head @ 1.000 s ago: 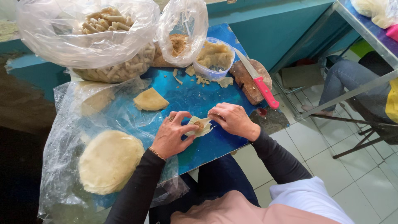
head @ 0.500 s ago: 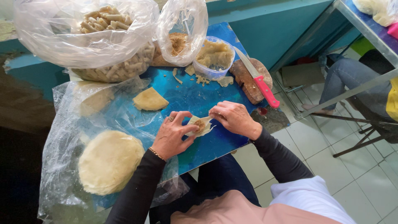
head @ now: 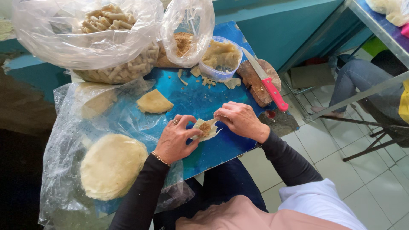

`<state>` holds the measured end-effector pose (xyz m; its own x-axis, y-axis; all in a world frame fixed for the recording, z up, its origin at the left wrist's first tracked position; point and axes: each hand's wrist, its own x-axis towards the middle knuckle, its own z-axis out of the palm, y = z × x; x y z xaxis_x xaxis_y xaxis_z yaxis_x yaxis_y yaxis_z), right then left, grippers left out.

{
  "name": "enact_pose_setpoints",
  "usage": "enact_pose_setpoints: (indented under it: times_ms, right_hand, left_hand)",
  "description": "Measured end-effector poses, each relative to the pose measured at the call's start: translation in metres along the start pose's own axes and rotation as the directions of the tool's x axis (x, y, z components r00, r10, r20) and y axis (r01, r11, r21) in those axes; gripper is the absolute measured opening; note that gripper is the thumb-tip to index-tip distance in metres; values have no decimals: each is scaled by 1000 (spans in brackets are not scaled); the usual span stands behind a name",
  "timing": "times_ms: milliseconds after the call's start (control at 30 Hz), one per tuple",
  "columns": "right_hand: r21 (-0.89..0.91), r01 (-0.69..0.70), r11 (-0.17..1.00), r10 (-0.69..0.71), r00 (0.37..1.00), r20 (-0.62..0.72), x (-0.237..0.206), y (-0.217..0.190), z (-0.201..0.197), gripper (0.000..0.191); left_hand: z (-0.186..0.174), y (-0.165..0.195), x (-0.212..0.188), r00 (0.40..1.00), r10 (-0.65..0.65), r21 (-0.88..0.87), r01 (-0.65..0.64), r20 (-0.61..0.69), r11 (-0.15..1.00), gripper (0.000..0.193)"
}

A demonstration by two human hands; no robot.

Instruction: The person pinches off pieces of dough, flattens them into small triangular wrappers, spoons brown filling from a container onto each wrapper, and folds and pinches the dough closed around the filling. At one point they use a knife to cut a piece of dough, and finished pastries accumulate in a large plastic bag.

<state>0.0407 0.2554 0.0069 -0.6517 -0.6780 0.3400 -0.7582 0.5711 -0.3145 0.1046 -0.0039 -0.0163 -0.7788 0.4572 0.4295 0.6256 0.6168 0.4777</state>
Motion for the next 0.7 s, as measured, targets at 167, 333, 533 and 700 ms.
enact_pose_setpoints:
  times_ms: [167,333,533,700]
  right_hand:
    - [-5,-1,1000,1,1000,7,3,2,1,8]
    - [-4,-18,1000,18,1000,8,6,2,0,9]
    - [351,-197,916,215,977,-13,33,25,-20,10]
    - [383,-258,887,353,914,-201,108,70,-12,15]
  left_hand:
    - [-1,-4,-1,1000,-18,-10,18,-5,1000,21]
    - [-3,-7,-3,1000,-6,20,6,-7,1000,15]
    - [-10,-11,-5,991,-109,-58,104,-79,993,13]
    - [-11,-14,-9,970,-242,67,242,-2,968,19]
